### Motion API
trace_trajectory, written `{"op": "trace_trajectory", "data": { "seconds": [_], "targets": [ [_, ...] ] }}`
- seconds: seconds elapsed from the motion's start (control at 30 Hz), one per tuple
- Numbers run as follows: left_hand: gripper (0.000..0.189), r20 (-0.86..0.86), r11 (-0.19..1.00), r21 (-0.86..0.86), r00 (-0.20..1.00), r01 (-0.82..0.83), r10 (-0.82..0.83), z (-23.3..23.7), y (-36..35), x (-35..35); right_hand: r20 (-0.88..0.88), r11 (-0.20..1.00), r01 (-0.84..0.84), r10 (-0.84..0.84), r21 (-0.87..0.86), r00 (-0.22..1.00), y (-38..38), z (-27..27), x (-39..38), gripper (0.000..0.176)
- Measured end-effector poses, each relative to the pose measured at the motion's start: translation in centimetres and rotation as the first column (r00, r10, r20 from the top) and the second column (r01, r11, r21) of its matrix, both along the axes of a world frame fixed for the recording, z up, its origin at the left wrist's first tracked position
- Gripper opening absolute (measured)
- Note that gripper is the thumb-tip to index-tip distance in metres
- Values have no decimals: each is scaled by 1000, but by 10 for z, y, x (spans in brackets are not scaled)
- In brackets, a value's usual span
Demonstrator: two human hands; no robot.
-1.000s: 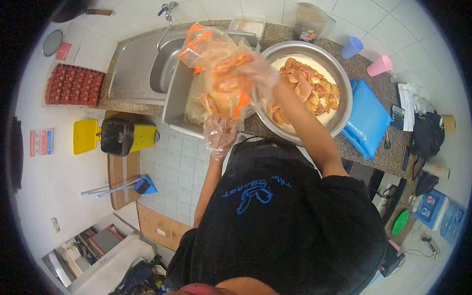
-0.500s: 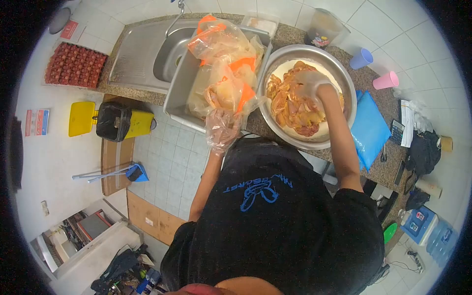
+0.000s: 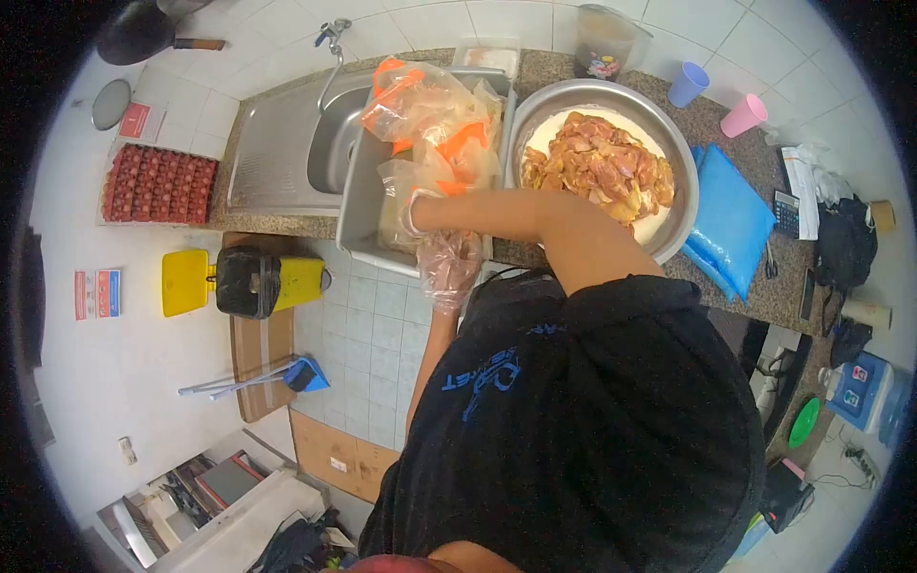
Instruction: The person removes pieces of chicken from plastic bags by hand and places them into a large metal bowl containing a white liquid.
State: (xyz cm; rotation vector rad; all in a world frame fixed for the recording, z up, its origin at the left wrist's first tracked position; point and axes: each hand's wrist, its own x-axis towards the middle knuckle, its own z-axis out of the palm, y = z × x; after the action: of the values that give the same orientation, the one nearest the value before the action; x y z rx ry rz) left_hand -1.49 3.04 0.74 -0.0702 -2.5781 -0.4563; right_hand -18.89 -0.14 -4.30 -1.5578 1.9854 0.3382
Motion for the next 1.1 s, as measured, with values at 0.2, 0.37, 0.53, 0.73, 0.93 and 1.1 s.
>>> {"op": "trace_trajectory", "data": {
  "seconds": [0.2,0.37,0.53,0.73,0.93,1.1],
  "targets": [
    [28,178,987,88,977,-132,114,5,-3,4,68,985,19,-8,-171,998,18,35,-1,33],
    [33,215,878,369,947,-303,237,1,-36,-1,427,546,444,-166,-711,889,131,162,-11,23],
    [38,-61,842,423,916,-335,396,16,-94,-28,530,293,723,-520,-626,670,280,184,-9,34],
    [41,17,906,-16,906,-423,424,2,-142,-56,53,362,878,-916,-311,397,404,96,-17,36],
    [37,644,959,-229,714,-165,276,-18,-135,-82,357,364,725,-687,-584,632,295,126,13,49],
    [38,766,995,-28,638,-99,85,-3,-138,-86,102,695,405,-435,-594,895,129,86,26,51]
  ]
}}
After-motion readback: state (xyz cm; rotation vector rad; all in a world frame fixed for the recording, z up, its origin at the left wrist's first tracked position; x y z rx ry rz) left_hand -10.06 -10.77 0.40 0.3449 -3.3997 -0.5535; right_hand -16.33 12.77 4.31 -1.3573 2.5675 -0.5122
